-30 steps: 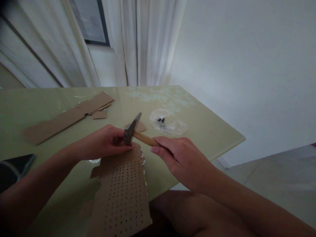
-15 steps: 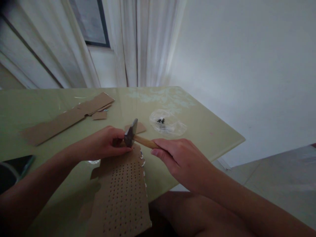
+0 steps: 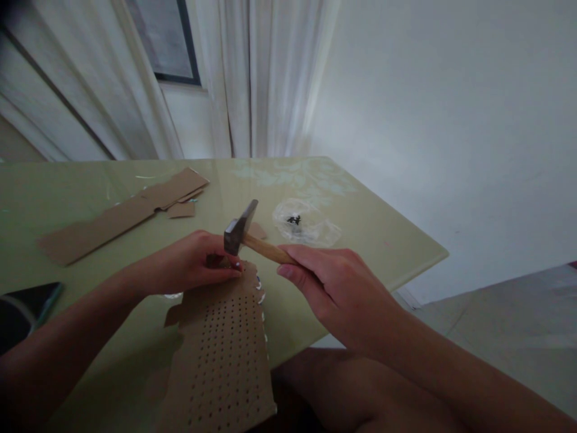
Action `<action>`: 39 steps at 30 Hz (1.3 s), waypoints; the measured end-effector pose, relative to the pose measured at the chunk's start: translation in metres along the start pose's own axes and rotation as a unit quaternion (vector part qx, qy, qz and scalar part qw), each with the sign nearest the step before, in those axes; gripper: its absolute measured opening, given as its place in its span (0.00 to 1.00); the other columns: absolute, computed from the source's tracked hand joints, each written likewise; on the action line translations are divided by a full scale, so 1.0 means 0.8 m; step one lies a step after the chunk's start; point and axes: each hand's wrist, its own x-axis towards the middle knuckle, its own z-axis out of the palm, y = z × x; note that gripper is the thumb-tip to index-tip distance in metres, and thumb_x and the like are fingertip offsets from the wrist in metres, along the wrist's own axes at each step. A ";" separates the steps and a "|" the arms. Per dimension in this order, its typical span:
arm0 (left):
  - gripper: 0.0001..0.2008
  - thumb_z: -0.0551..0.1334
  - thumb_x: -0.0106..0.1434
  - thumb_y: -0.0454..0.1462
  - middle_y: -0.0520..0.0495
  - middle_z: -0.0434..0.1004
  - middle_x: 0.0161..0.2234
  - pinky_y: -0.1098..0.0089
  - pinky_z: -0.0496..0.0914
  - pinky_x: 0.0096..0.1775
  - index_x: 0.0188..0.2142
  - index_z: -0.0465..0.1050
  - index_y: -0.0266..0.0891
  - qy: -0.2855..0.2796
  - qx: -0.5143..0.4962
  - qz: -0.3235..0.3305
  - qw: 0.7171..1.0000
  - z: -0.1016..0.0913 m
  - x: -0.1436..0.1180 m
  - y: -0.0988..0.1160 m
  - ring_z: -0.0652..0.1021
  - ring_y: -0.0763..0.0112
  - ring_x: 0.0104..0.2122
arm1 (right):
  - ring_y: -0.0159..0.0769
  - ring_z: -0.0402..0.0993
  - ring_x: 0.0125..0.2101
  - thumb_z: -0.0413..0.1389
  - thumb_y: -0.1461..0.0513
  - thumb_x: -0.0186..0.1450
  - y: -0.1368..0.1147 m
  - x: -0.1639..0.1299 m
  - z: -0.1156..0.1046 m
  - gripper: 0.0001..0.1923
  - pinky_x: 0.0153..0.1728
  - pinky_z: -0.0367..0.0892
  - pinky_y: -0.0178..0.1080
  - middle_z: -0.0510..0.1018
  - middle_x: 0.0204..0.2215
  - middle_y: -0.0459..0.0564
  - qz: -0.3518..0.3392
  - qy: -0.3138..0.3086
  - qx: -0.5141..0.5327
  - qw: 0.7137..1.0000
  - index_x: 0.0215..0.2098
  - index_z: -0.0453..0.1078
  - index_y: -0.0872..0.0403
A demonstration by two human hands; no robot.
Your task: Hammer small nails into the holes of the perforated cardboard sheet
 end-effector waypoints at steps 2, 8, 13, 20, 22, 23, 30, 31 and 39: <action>0.06 0.67 0.69 0.38 0.50 0.82 0.34 0.71 0.66 0.34 0.37 0.83 0.40 -0.001 -0.010 0.028 1.000 0.000 0.000 -0.001 0.78 0.71 0.32 | 0.32 0.71 0.24 0.53 0.56 0.80 0.001 0.001 0.000 0.14 0.28 0.61 0.36 0.81 0.28 0.44 0.002 -0.038 -0.003 0.999 0.44 0.79 0.51; 0.05 0.69 0.69 0.36 0.51 0.81 0.35 0.71 0.67 0.36 0.35 0.83 0.40 -0.001 -0.013 0.037 0.999 0.002 0.000 -0.007 0.78 0.72 0.32 | 0.31 0.70 0.23 0.54 0.55 0.80 0.002 0.000 -0.003 0.13 0.28 0.61 0.35 0.79 0.26 0.43 0.007 -0.015 0.016 1.000 0.47 0.80 0.50; 0.06 0.68 0.70 0.37 0.50 0.81 0.36 0.71 0.67 0.36 0.36 0.83 0.40 -0.011 -0.012 0.039 0.999 0.002 0.000 -0.010 0.78 0.72 0.33 | 0.31 0.70 0.23 0.54 0.55 0.80 0.004 0.001 0.001 0.14 0.28 0.60 0.36 0.78 0.25 0.42 0.015 -0.024 0.018 0.999 0.45 0.80 0.51; 0.05 0.68 0.69 0.37 0.51 0.81 0.34 0.71 0.66 0.35 0.35 0.82 0.40 -0.012 -0.007 0.029 0.999 0.003 -0.001 -0.010 0.77 0.72 0.32 | 0.31 0.70 0.24 0.54 0.55 0.80 0.002 0.000 -0.001 0.13 0.28 0.62 0.36 0.81 0.28 0.44 0.008 -0.003 0.013 1.000 0.47 0.79 0.51; 0.05 0.68 0.68 0.36 0.51 0.81 0.34 0.71 0.65 0.34 0.34 0.81 0.39 -0.014 -0.004 0.025 1.000 0.003 -0.001 -0.008 0.76 0.72 0.30 | 0.31 0.68 0.22 0.54 0.55 0.80 0.002 -0.001 -0.003 0.13 0.27 0.61 0.36 0.80 0.27 0.44 0.012 0.022 0.019 0.999 0.48 0.79 0.51; 0.05 0.68 0.68 0.36 0.51 0.80 0.33 0.71 0.65 0.34 0.34 0.80 0.39 -0.016 -0.002 0.023 1.000 0.002 -0.001 -0.007 0.76 0.73 0.30 | 0.31 0.68 0.21 0.54 0.55 0.80 0.002 -0.001 -0.003 0.13 0.26 0.60 0.36 0.80 0.26 0.44 0.013 0.024 0.020 0.999 0.48 0.79 0.51; 0.06 0.67 0.68 0.37 0.53 0.78 0.30 0.71 0.64 0.32 0.34 0.76 0.39 -0.015 -0.008 0.026 1.000 0.003 -0.001 -0.006 0.74 0.73 0.28 | 0.33 0.74 0.26 0.53 0.55 0.80 0.002 0.003 0.009 0.14 0.30 0.63 0.35 0.83 0.31 0.46 -0.011 -0.051 0.008 0.999 0.46 0.79 0.52; 0.07 0.67 0.68 0.37 0.53 0.77 0.30 0.71 0.64 0.32 0.33 0.75 0.39 -0.015 -0.009 0.021 1.000 0.003 -0.001 -0.005 0.74 0.73 0.28 | 0.33 0.74 0.27 0.53 0.55 0.80 0.001 0.002 0.008 0.14 0.31 0.63 0.35 0.83 0.32 0.46 -0.014 -0.044 0.008 0.999 0.47 0.79 0.52; 0.07 0.66 0.68 0.37 0.52 0.77 0.31 0.70 0.64 0.33 0.33 0.75 0.38 -0.014 -0.004 0.015 1.000 0.001 0.000 -0.001 0.74 0.72 0.29 | 0.32 0.72 0.25 0.53 0.56 0.80 0.002 0.003 0.004 0.13 0.29 0.61 0.36 0.81 0.29 0.44 -0.003 -0.044 -0.001 0.999 0.46 0.79 0.52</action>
